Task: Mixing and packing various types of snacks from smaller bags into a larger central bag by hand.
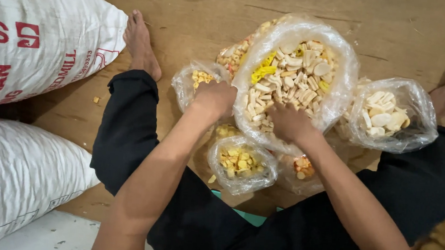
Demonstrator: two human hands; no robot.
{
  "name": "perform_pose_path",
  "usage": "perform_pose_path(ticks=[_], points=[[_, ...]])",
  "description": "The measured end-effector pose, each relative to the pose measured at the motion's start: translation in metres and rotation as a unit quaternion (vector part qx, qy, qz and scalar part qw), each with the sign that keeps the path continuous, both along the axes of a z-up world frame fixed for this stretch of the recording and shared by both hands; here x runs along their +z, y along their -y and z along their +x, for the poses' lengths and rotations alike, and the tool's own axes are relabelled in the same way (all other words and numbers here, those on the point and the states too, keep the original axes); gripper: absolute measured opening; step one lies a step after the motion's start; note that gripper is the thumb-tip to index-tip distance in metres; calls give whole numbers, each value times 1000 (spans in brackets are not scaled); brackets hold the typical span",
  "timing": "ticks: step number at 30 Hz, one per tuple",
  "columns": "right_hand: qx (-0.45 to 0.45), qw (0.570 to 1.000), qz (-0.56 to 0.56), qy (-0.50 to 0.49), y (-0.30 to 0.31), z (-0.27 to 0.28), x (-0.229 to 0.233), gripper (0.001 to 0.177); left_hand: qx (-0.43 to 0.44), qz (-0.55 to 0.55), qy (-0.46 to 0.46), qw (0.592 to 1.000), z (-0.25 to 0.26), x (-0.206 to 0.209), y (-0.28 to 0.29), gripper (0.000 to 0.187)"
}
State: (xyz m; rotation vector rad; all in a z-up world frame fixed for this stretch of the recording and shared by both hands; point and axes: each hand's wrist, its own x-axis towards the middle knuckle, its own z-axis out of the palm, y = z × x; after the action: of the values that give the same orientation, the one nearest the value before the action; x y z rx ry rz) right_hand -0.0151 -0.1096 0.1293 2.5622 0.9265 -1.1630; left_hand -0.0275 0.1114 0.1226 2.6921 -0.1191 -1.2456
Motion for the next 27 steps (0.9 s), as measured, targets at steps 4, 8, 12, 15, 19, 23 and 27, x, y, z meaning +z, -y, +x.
perform_pose_path(ticks=[4, 8, 12, 15, 19, 23, 27], points=[[70, 997, -28, -17, 22, -25, -8, 47, -22, -12, 12, 1000, 2, 18, 18, 52], [32, 999, 3, 19, 30, -22, -19, 32, -36, -15, 11, 999, 1, 11, 27, 53], [-2, 964, 151, 221, 23, 3, -45, 28, -40, -5, 9, 999, 3, -3, 26, 52], [-35, 944, 184, 273, 25, 18, -91, 23, -37, -5, 9, 999, -1, -4, 25, 51], [-27, 906, 217, 362, 23, 22, -123, 23, -32, -9, 3, 999, -3, -8, 24, 54], [-51, 932, 180, 311, 17, 22, -128, 26, -24, -20, 14, 999, 3, 11, 19, 51], [-114, 952, 146, 242, 4, 25, -107, 34, 5, -11, 25, 1000, 15, 31, 6, 52]])
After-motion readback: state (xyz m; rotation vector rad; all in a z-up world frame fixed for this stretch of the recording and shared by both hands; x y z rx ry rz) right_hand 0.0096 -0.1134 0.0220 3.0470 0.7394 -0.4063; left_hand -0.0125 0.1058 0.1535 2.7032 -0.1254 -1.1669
